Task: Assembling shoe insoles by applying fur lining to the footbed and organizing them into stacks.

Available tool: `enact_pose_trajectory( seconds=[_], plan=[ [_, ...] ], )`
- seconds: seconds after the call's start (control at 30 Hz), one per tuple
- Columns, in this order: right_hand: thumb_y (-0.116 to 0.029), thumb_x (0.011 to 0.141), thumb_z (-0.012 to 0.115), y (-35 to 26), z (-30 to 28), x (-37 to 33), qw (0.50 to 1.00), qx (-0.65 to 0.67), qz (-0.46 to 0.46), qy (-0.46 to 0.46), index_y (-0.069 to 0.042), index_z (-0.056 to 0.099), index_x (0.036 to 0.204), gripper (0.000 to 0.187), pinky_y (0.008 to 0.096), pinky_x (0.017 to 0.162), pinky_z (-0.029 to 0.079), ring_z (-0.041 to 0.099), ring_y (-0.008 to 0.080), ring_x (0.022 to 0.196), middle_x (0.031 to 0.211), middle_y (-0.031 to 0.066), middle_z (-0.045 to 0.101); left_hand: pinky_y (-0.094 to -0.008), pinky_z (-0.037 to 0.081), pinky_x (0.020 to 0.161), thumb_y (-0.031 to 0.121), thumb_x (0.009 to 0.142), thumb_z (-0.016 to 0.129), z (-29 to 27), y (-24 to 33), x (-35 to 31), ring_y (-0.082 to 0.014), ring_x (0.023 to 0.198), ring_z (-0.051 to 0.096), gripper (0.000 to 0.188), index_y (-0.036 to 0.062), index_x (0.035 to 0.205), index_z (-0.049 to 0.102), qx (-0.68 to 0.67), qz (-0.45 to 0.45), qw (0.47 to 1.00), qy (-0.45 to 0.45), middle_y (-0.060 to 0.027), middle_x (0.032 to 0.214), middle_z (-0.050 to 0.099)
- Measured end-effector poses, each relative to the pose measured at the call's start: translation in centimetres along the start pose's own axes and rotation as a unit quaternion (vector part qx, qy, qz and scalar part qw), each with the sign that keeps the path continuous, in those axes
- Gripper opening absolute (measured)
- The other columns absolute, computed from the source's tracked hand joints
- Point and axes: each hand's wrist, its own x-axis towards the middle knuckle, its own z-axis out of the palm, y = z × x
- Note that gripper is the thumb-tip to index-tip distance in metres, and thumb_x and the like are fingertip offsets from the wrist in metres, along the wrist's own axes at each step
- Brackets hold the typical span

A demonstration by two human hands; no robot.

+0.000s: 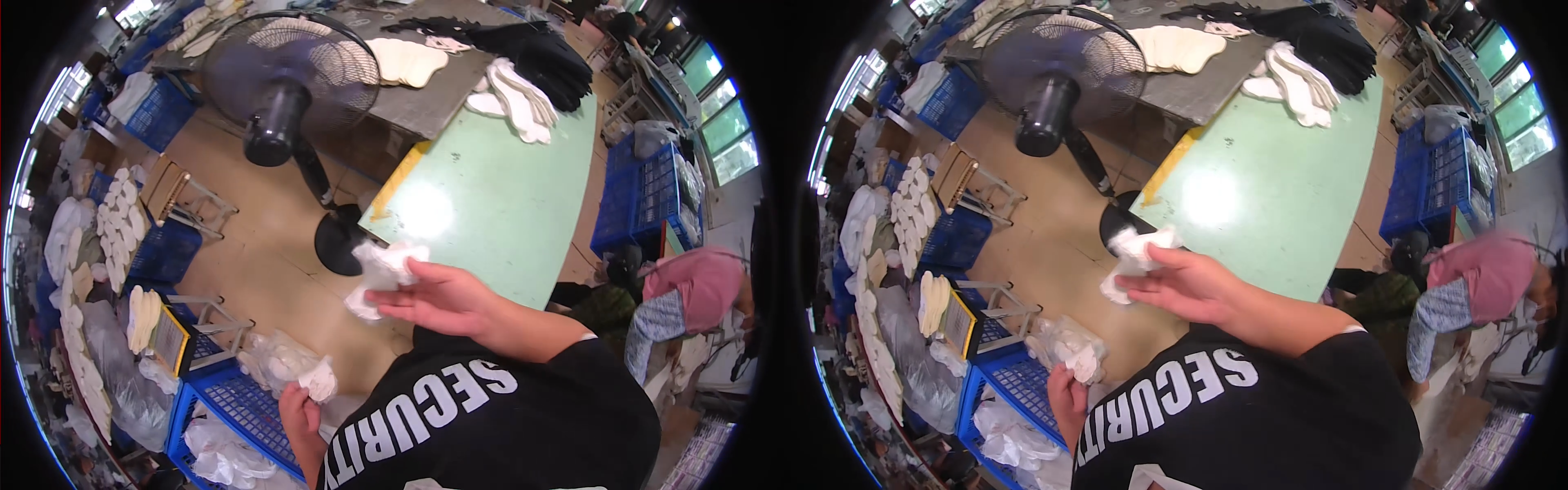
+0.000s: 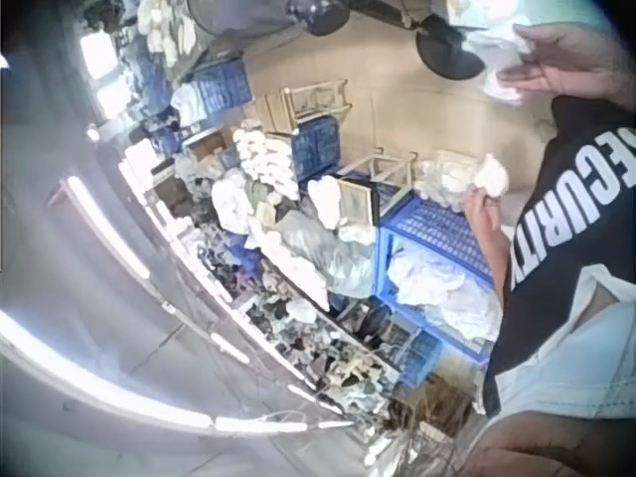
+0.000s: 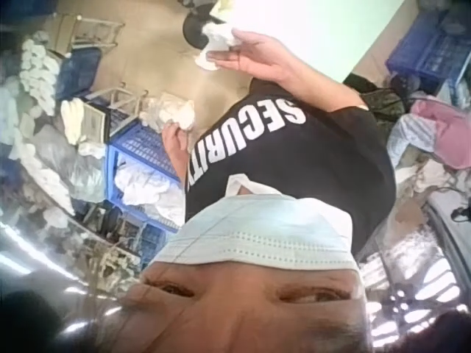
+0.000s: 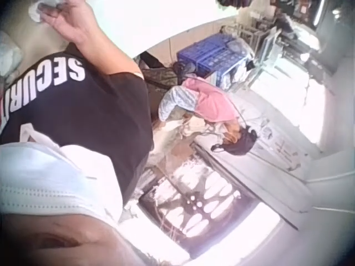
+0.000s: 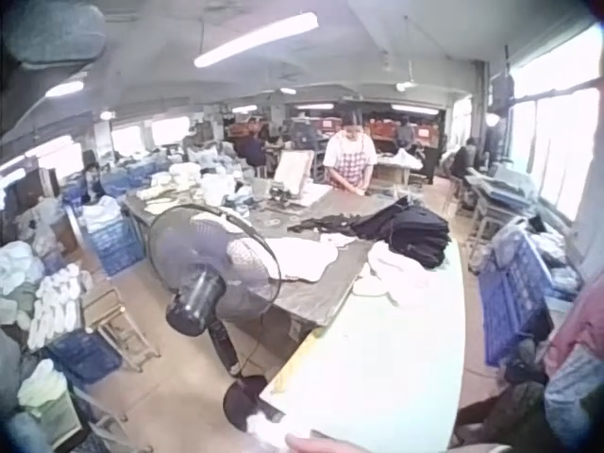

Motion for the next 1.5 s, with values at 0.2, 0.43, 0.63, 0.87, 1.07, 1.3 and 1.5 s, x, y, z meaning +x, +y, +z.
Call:
enact_pose_trajectory(
  seconds=[0.2, 0.43, 0.63, 0.87, 1.07, 1.3, 1.5],
  plan=[
    [-0.024, 0.089, 0.053, 4.5, 4.6, 13.4, 0.989, -0.06, 0.132, -0.013, -0.005, 0.042, 0.124, 0.041, 0.0425, 0.097, 0.039, 0.044, 0.0356, 0.117, 0.125, 0.0162, 0.044, -0.0447, 0.049, 0.08, 0.001, 0.077, 0.045, -7.8, 2.0, 0.2, -0.0322, 0.099, 0.057, 0.026, -0.0042, 0.103, 0.05, -0.111, 0.087, 0.979, 0.148, -0.0197, 0.11, 0.056],
    [-0.022, 0.088, 0.056, 9.5, 10.8, 29.1, 0.969, -0.104, 0.22, 0.05, -0.01, 0.04, 0.122, 0.04, 0.046, 0.095, 0.038, 0.046, 0.0398, 0.113, 0.13, 0.0185, 0.035, -0.0385, 0.053, 0.072, 0.008, 0.079, 0.05, -11.2, 7.4, 2.4, -0.0262, 0.094, 0.06, 0.021, 0.0012, 0.099, 0.053, -0.191, 0.137, 0.95, 0.204, -0.0137, 0.106, 0.059],
    [-0.02, 0.085, 0.059, 11.7, 17.0, 42.1, 0.958, -0.129, 0.251, -0.043, -0.011, 0.02, 0.137, 0.066, 0.0456, 0.104, 0.027, 0.039, 0.0395, 0.119, 0.142, 0.0204, 0.012, -0.0371, 0.044, 0.085, 0.011, 0.08, 0.05, -14.8, 12.9, 6.1, -0.022, 0.1, 0.057, 0.025, 0.0032, 0.103, 0.054, -0.191, 0.128, 0.941, 0.247, -0.0091, 0.107, 0.061],
    [-0.023, 0.088, 0.055, 10.8, 27.3, 55.7, 0.978, -0.108, 0.181, 0.007, -0.007, 0.024, 0.135, 0.058, 0.0479, 0.102, 0.03, 0.04, 0.041, 0.118, 0.143, 0.0229, 0.01, -0.0314, 0.053, 0.067, 0.017, 0.077, 0.052, -17.8, 19.3, 12.6, -0.0192, 0.084, 0.063, 0.023, 0.0056, 0.096, 0.059, -0.166, 0.125, 0.923, 0.324, -0.0066, 0.096, 0.065],
    [-0.022, 0.087, 0.055, 5.1, 31.9, 66.4, 0.993, -0.008, 0.109, -0.043, -0.011, 0.026, 0.136, 0.058, 0.0471, 0.104, 0.026, 0.036, 0.0408, 0.121, 0.142, 0.0226, 0.011, -0.0306, 0.054, 0.061, 0.014, 0.076, 0.054, -21.7, 29.7, 23.1, -0.0198, 0.083, 0.063, 0.013, 0.0076, 0.086, 0.058, -0.159, 0.103, 0.94, 0.283, -0.0061, 0.09, 0.065],
    [-0.027, 0.09, 0.051, -7.1, 36.4, 71.3, 0.997, 0.042, -0.061, -0.014, -0.005, 0.036, 0.126, 0.045, 0.0475, 0.102, 0.031, 0.036, 0.0406, 0.12, 0.134, 0.0266, 0.023, -0.038, 0.053, 0.059, 0.006, 0.077, 0.054, -18.8, 45.9, 40.2, -0.0169, 0.058, 0.055, 0.002, 0.0072, 0.076, 0.053, -0.04, 0.1, 0.985, 0.133, -0.0042, 0.07, 0.057],
    [-0.025, 0.089, 0.053, -18.6, 37.2, 75.2, 0.976, 0.138, -0.166, -0.022, -0.006, 0.028, 0.131, 0.052, 0.0459, 0.103, 0.029, 0.036, 0.0387, 0.12, 0.137, 0.0263, 0.015, -0.0383, 0.054, 0.059, 0.004, 0.081, 0.05, -12.2, 58.1, 57.0, -0.0231, 0.076, 0.062, 0.008, 0.0006, 0.087, 0.053, 0.051, 0.049, 0.997, -0.025, -0.0136, 0.088, 0.062]
  ],
)
